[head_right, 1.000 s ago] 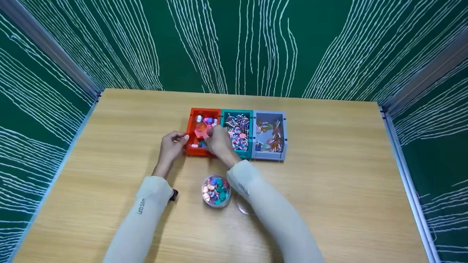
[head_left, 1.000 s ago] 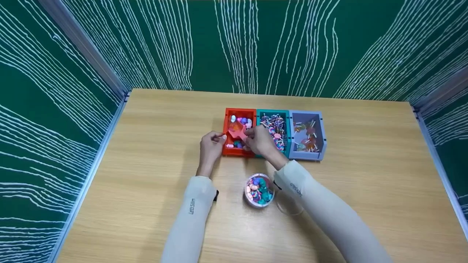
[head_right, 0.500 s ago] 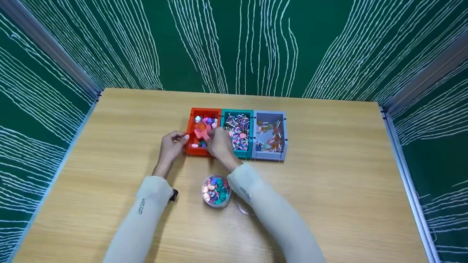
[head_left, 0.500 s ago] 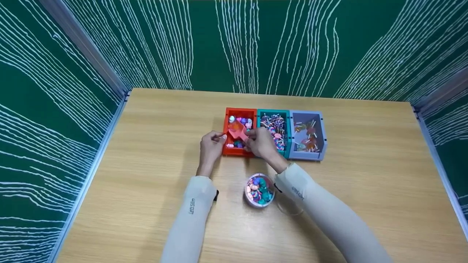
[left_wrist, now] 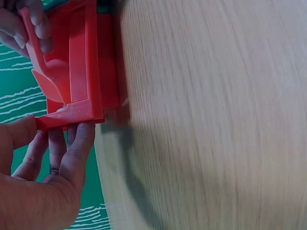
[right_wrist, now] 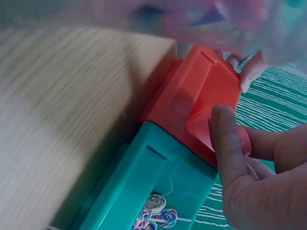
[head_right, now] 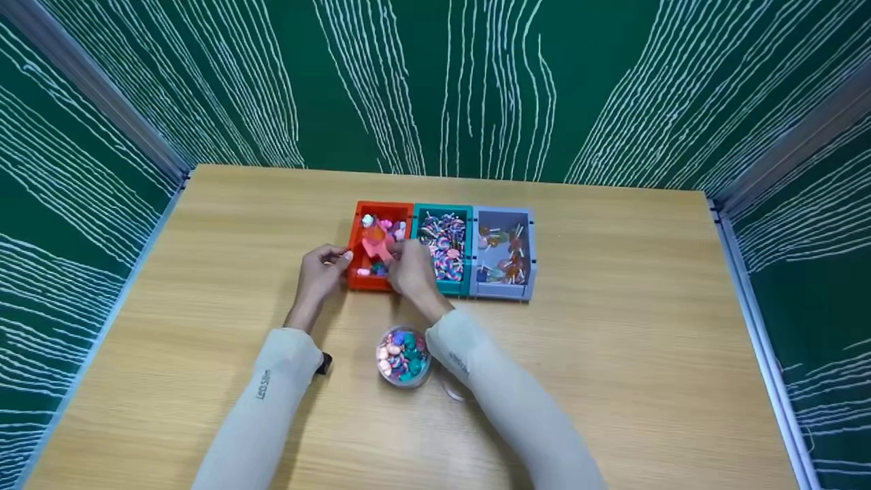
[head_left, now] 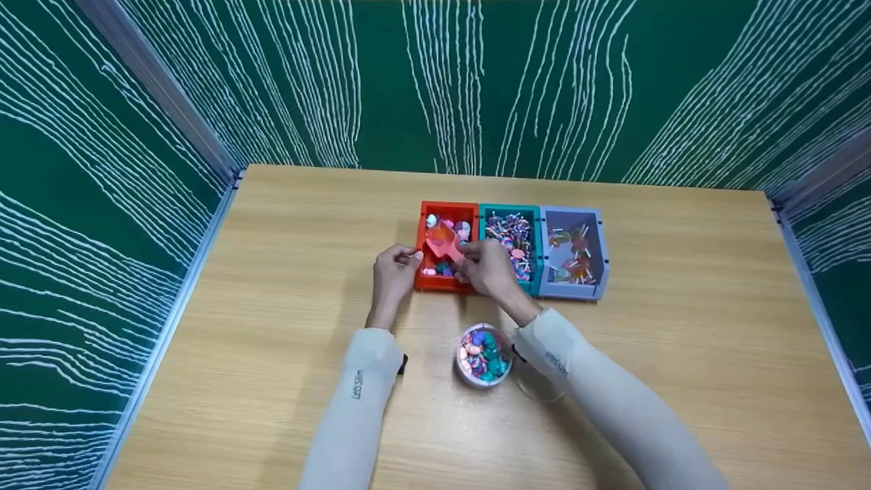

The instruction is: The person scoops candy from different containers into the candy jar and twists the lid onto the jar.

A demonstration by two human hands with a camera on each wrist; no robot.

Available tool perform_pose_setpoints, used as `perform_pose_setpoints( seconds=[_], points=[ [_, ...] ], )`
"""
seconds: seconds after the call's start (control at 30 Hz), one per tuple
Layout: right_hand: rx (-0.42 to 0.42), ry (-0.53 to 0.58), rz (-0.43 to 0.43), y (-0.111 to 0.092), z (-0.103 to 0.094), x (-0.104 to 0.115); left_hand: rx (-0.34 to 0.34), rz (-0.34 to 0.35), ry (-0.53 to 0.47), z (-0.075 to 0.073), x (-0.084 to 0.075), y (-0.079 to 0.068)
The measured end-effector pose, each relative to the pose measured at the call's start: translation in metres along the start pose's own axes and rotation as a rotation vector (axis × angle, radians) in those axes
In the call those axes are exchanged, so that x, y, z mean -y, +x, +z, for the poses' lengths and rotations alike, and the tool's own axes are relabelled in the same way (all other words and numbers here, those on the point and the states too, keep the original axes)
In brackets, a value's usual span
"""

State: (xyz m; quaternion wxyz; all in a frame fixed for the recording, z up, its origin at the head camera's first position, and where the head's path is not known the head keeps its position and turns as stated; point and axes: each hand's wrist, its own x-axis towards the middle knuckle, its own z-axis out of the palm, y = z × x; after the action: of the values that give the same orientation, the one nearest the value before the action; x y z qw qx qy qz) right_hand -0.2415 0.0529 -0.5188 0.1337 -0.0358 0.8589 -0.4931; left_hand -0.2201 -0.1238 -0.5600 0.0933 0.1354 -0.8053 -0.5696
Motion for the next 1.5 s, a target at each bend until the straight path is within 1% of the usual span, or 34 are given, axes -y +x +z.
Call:
perform_pose_setpoints(
  seconds=[0.13, 0.23, 0.4, 0.5, 0.63, 0.7, 0.87, 1.3, 1.4, 1.5],
  points=[
    [0.014, 0.077, 0.037, -0.002, -0.004, 0.0, 0.0, -0.011, -0.001, 0.0, -0.001, -0.001],
    [0.015, 0.101, 0.041, -0.003, -0.007, -0.001, 0.003, -0.013, -0.003, 0.001, -0.001, -0.001],
    [0.027, 0.179, 0.057, -0.006, -0.012, -0.003, 0.006, -0.014, -0.003, 0.002, -0.001, -0.001],
    [0.037, 0.249, 0.085, -0.008, -0.015, -0.004, 0.01, -0.025, 0.0, 0.002, -0.001, -0.001],
    [0.051, 0.313, 0.133, -0.01, -0.02, -0.004, 0.016, -0.037, 0.002, 0.001, -0.001, -0.001],
    [0.06, 0.338, 0.149, -0.011, -0.022, -0.005, 0.012, -0.032, 0.0, 0.001, 0.0, -0.001],
    [0.065, 0.395, 0.159, -0.017, -0.028, -0.008, 0.002, -0.023, 0.0, 0.002, 0.0, 0.0],
    [0.093, 0.437, 0.176, -0.04, -0.049, -0.015, 0.006, -0.027, 0.01, 0.0, -0.001, -0.001],
    [0.103, 0.428, 0.169, -0.049, -0.055, -0.017, 0.002, -0.03, 0.01, 0.001, 0.0, -0.001],
    [0.11, 0.415, 0.143, -0.059, -0.061, -0.02, 0.0, -0.017, 0.002, 0.001, 0.002, -0.002]
  ],
)
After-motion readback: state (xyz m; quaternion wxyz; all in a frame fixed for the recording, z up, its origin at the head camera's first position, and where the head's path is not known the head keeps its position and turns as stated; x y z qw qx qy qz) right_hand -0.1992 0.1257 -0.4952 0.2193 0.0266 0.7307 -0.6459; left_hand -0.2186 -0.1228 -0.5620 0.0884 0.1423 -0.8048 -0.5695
